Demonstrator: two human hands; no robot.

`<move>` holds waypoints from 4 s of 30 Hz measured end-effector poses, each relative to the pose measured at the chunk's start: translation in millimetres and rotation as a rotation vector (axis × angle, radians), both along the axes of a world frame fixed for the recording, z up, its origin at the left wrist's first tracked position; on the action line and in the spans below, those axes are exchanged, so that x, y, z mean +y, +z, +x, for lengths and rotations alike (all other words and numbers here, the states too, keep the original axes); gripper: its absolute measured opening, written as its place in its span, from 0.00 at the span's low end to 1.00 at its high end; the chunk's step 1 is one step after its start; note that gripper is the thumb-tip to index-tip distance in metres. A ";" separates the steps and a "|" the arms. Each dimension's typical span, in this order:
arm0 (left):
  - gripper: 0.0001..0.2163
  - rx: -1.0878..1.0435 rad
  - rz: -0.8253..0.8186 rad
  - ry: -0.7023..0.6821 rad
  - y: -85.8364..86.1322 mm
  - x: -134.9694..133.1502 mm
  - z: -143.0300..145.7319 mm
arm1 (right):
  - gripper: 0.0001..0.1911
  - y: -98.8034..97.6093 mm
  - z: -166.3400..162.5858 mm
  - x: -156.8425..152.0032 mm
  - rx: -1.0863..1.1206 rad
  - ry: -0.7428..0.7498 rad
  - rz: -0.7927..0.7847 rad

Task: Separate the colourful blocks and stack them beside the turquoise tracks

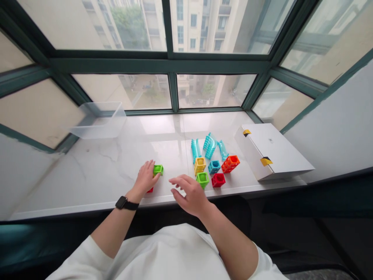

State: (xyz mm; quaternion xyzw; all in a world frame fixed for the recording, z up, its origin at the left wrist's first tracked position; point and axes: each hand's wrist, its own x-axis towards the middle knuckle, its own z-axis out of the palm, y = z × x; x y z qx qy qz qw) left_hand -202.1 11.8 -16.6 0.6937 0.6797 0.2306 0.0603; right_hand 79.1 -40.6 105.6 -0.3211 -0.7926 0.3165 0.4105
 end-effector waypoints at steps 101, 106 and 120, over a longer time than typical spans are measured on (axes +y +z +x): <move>0.33 -0.722 -0.047 -0.397 69.4 -33.8 169.3 | 0.24 -18.1 122.7 39.0 -0.057 -0.259 -0.267; 0.35 -0.731 -0.050 -0.407 54.6 -28.2 178.1 | 0.25 -25.2 125.9 41.8 -0.037 -0.233 -0.294; 0.30 -0.814 -0.105 -0.389 52.1 -26.0 178.7 | 0.24 -27.0 125.0 44.3 -0.037 -0.200 -0.262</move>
